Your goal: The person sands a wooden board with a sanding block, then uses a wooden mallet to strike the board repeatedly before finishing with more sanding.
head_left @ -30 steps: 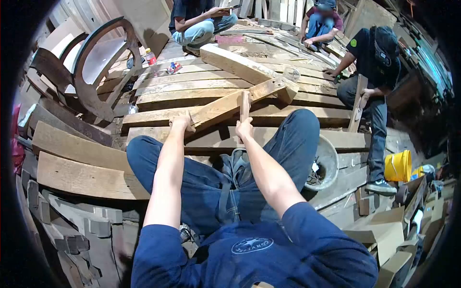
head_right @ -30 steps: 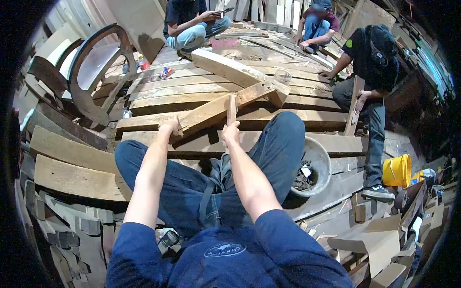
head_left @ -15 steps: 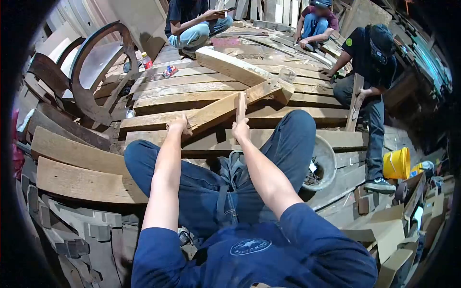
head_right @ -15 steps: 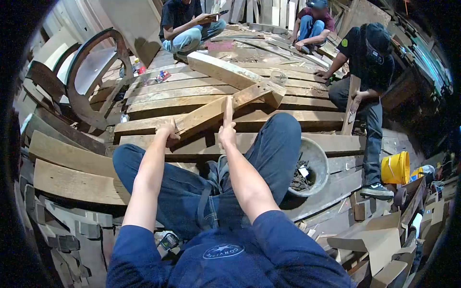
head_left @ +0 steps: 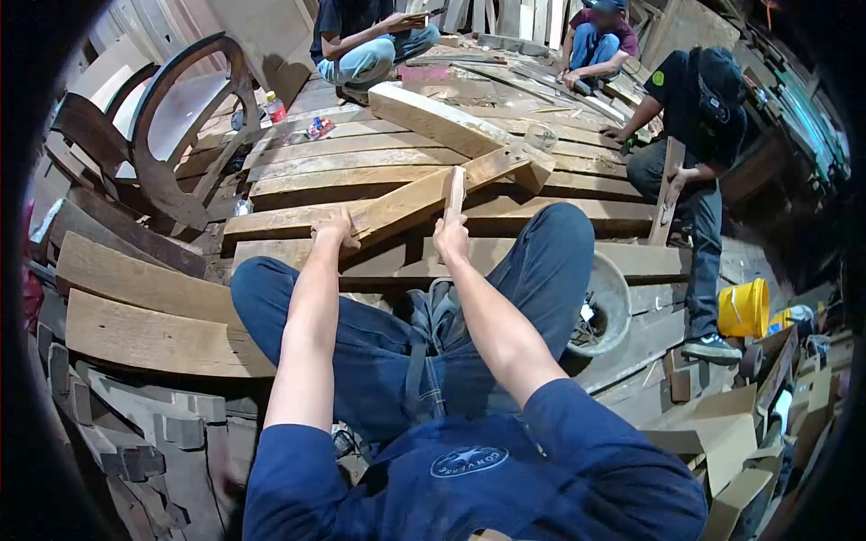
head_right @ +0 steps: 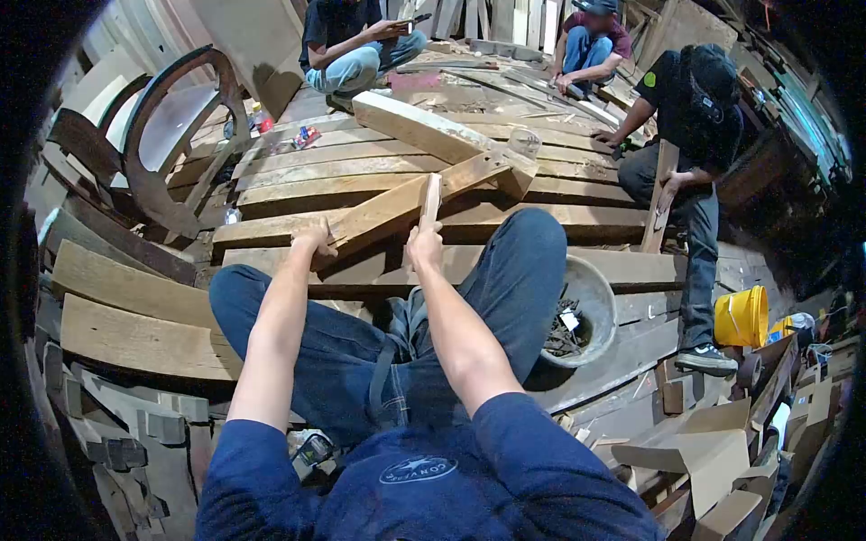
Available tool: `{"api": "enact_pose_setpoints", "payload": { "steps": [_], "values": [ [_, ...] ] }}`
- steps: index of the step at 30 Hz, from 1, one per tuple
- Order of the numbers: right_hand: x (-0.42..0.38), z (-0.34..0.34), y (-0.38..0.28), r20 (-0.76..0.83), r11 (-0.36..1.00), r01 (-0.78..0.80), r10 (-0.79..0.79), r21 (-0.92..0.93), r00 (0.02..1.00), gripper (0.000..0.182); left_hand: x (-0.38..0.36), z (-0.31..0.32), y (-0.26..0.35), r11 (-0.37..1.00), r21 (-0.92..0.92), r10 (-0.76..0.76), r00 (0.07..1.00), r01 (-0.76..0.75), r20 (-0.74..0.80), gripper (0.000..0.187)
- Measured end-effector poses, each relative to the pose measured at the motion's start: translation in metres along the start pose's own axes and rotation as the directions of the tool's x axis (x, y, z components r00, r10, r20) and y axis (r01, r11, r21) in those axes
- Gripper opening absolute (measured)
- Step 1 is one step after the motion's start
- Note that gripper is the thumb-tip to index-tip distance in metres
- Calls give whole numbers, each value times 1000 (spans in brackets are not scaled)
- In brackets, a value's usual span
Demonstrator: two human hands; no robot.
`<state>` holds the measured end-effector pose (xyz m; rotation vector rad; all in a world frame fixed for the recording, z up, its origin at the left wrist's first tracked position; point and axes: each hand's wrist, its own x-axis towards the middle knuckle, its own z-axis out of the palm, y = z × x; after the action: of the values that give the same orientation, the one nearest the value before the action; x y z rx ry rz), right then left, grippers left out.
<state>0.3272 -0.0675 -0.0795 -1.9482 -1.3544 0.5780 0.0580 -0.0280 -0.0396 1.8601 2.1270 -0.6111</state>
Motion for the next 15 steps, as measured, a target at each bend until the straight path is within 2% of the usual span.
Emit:
{"api": "enact_pose_setpoints", "payload": {
  "steps": [1, 4, 5, 6, 8, 9, 10, 12, 13, 14, 15],
  "values": [
    [-15, -17, -15, 78, 1000, -9, 9, -6, 997, 44, 0, -1, -1, 998, -60, 4, 1000, -3, 11, 121],
    [-26, -10, -19, 354, 957, 251, -185, -148, 917, 43, 3, 5, -3, 999, -36, 36, 998, -38, -60, 119],
    [-30, -15, -21, 392, 938, 300, -212, -177, 895, 43, -1, -3, 1, 1000, -30, 6, 1000, -6, -1, 118],
    [-29, -20, -24, 389, 939, 294, -207, -179, 898, 43, -7, -8, 4, 999, -40, 2, 1000, -2, 7, 118],
    [-24, -24, -24, 254, 980, 149, -112, -135, 961, 43, -13, -10, 3, 999, -45, -6, 1000, 6, 20, 117],
    [-16, -18, -19, 139, 997, 23, -13, -68, 990, 42, -6, -3, 0, 999, -36, 10, 1000, -10, -5, 115],
    [-31, -51, -43, 152, 993, -67, 52, 94, 987, 44, -8, -6, 0, 999, -41, -6, 1000, 6, 2, 115],
    [-10, -22, -19, 20, 998, -42, 41, 41, 999, 42, -13, -10, 4, 998, -48, -31, 999, 32, 23, 116],
    [-12, -19, -15, 45, 996, 89, -89, -3, 995, 43, -11, -10, 4, 998, -45, -35, 999, 36, 37, 121],
    [-16, -11, -17, 29, 999, 50, -50, 1, 998, 44, -8, -9, 4, 998, -45, -37, 998, 40, 51, 126],
    [-19, -9, -12, 155, 994, 103, -98, -22, 983, 44, -5, -9, 5, 998, -49, -40, 997, 43, 65, 130]
  ]
}}
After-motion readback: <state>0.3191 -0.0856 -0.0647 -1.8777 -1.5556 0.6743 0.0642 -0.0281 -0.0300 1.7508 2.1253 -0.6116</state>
